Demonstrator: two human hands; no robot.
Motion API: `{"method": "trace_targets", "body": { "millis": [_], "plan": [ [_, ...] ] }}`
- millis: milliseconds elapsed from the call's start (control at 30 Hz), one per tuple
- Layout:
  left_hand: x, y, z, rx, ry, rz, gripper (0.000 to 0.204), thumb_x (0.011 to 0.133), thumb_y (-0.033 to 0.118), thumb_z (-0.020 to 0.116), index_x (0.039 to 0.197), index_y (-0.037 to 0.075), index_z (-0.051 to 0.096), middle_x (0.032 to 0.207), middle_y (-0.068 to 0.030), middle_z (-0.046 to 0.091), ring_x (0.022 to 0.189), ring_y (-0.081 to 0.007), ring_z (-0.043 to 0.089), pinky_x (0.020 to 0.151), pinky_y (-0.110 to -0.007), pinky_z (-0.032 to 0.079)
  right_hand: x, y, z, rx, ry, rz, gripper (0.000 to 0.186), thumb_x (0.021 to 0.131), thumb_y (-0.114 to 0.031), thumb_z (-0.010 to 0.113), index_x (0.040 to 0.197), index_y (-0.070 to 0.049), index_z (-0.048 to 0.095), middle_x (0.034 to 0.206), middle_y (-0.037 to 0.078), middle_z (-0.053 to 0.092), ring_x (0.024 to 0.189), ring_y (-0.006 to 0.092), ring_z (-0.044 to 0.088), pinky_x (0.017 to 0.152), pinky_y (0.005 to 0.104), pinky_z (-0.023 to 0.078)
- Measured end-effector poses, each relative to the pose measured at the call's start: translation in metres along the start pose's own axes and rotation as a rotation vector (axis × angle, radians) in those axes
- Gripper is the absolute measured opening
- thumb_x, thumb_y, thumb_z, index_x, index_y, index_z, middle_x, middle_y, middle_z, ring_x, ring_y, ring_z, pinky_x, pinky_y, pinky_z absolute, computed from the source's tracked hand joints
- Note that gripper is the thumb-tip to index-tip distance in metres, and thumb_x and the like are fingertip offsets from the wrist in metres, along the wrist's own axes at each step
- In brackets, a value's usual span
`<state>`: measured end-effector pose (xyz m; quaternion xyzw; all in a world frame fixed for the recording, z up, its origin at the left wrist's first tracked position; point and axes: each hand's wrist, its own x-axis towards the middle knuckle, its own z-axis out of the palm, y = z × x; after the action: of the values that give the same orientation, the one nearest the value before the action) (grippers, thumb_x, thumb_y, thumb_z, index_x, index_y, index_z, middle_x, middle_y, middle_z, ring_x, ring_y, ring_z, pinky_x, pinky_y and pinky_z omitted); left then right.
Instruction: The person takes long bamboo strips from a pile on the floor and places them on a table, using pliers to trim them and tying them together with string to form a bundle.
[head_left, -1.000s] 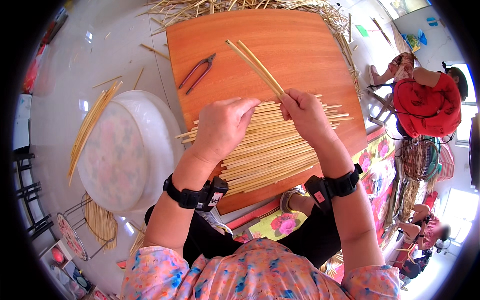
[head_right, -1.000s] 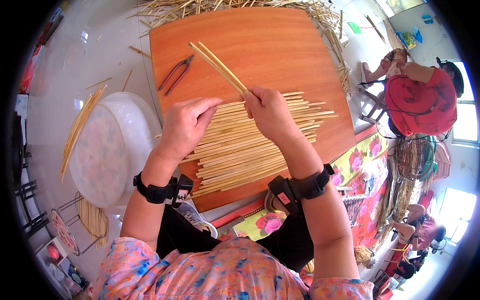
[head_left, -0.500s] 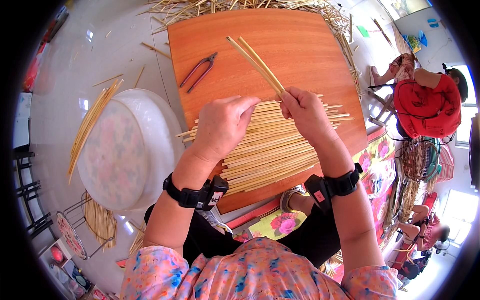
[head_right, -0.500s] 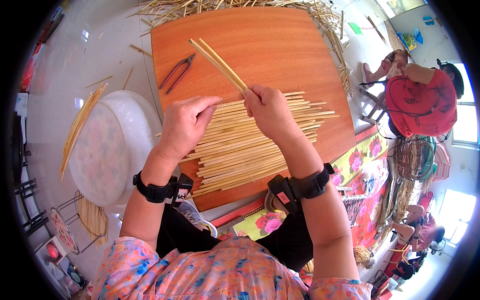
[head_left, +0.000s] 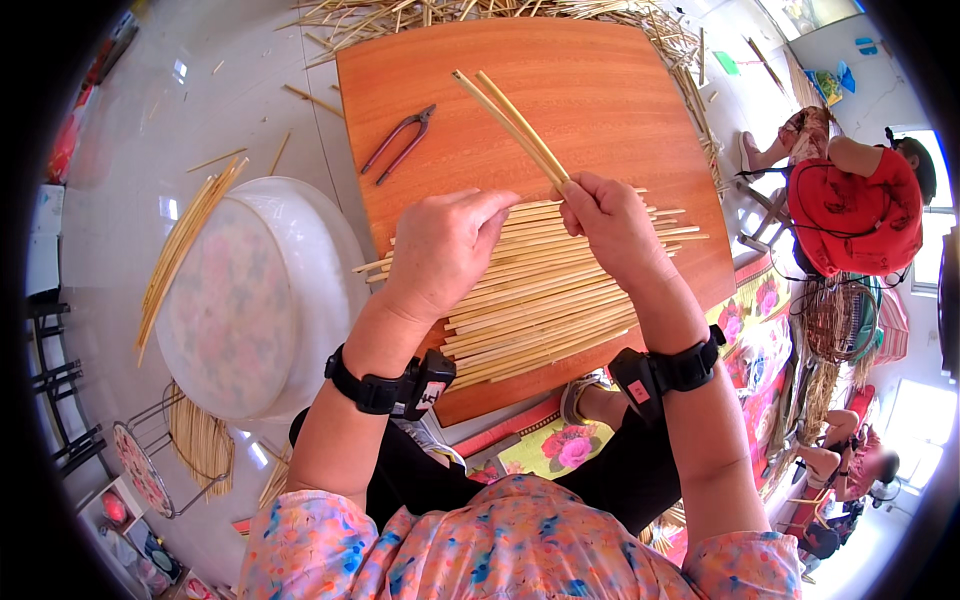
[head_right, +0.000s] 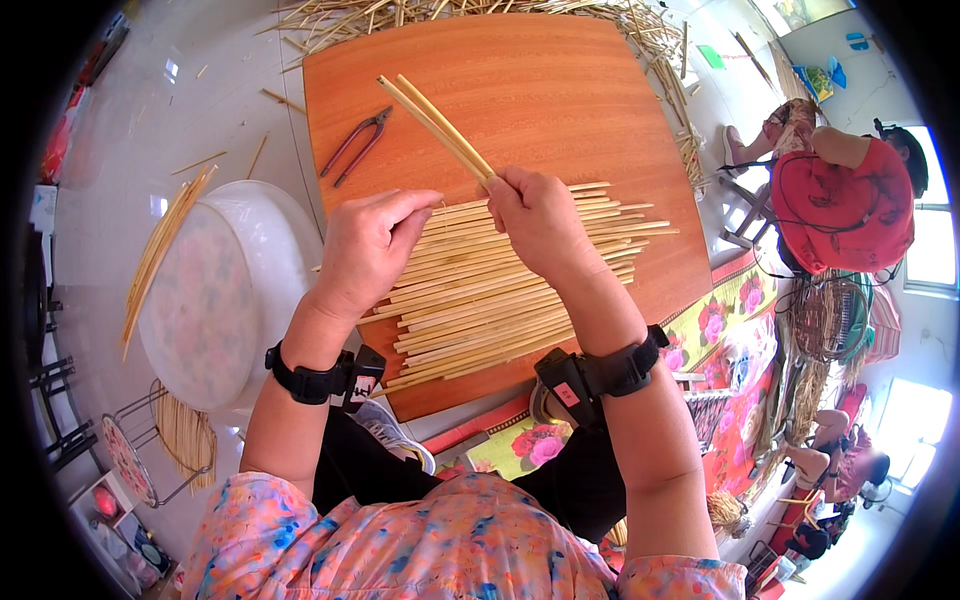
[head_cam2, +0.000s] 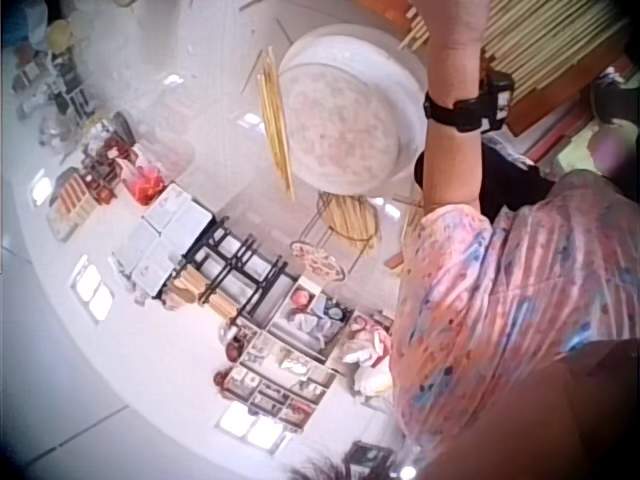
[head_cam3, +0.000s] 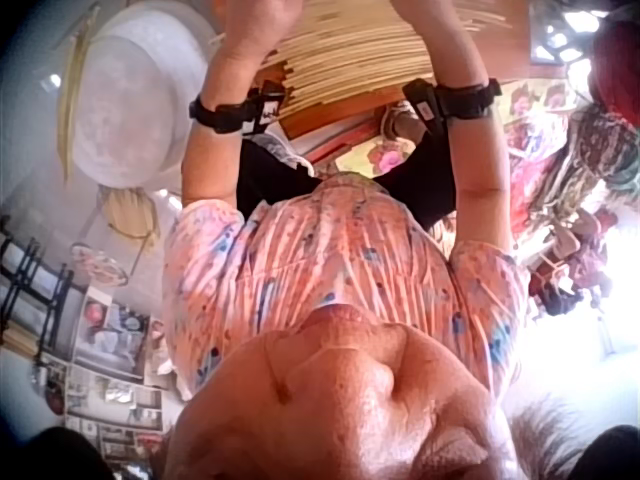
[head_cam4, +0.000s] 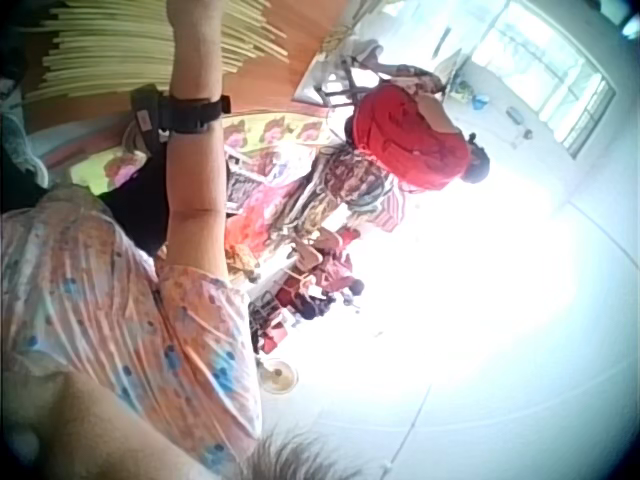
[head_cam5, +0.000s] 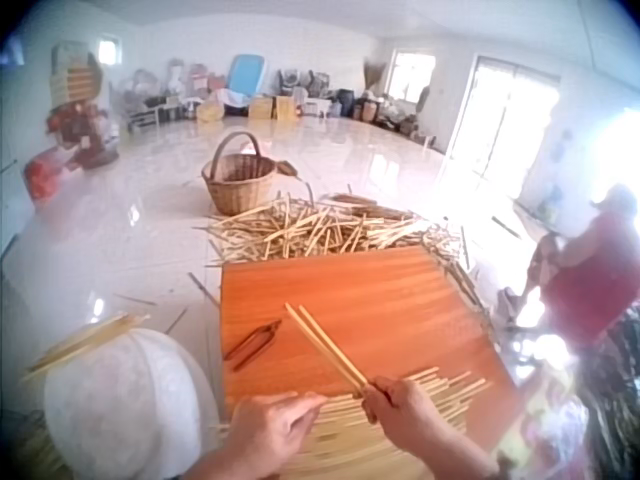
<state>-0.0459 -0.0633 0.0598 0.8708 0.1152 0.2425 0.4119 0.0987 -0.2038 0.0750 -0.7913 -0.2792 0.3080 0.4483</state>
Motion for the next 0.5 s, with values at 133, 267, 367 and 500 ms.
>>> {"method": "trace_targets", "body": {
  "millis": [133,267,367,500],
  "plan": [
    [-0.0003,0.0008,0.0004,0.005,-0.006,-0.009,0.013,0.087,0.002,0.062,0.098,0.002,0.069,0.084,-0.0155,0.069,0.073,-0.0282,0.068,0.063,-0.033,0.051,-0.0009,-0.0007,-0.0011,-0.005,0.001,0.006,0.024,0.096,-0.017,0.049,0.09,0.002,0.064,0.062,0.001,0.053,0.057,0.0081,0.05,0.053,0.0249,0.041],
    [-0.0006,0.0006,0.0001,0.008,-0.008,-0.005,0.013,0.087,0.002,0.062,0.098,0.002,0.069,0.084,-0.0153,0.069,0.073,-0.0281,0.068,0.063,-0.033,0.052,-0.0014,-0.0011,-0.0012,-0.007,-0.003,0.001,0.024,0.096,-0.017,0.049,0.089,0.002,0.063,0.062,0.001,0.052,0.057,0.0079,0.049,0.053,0.0247,0.04],
    [-0.0006,-0.0002,0.0005,0.014,-0.005,0.007,0.013,0.087,0.002,0.062,0.098,0.002,0.068,0.085,-0.0149,0.069,0.073,-0.0282,0.067,0.063,-0.033,0.052,-0.0019,0.0015,-0.0009,0.036,-0.01,-0.012,0.024,0.096,-0.016,0.049,0.089,0.003,0.063,0.062,0.0,0.051,0.057,0.0074,0.048,0.053,0.0243,0.04],
    [-0.0008,-0.0037,0.0001,0.022,0.001,0.022,0.013,0.087,0.002,0.061,0.097,0.002,0.068,0.084,-0.0139,0.069,0.072,-0.028,0.067,0.063,-0.033,0.051,-0.0033,-0.0006,-0.0011,0.054,-0.03,0.001,0.023,0.096,-0.015,0.05,0.088,0.003,0.062,0.062,0.0,0.051,0.057,0.0065,0.046,0.052,0.0237,0.039]
  ]
}}
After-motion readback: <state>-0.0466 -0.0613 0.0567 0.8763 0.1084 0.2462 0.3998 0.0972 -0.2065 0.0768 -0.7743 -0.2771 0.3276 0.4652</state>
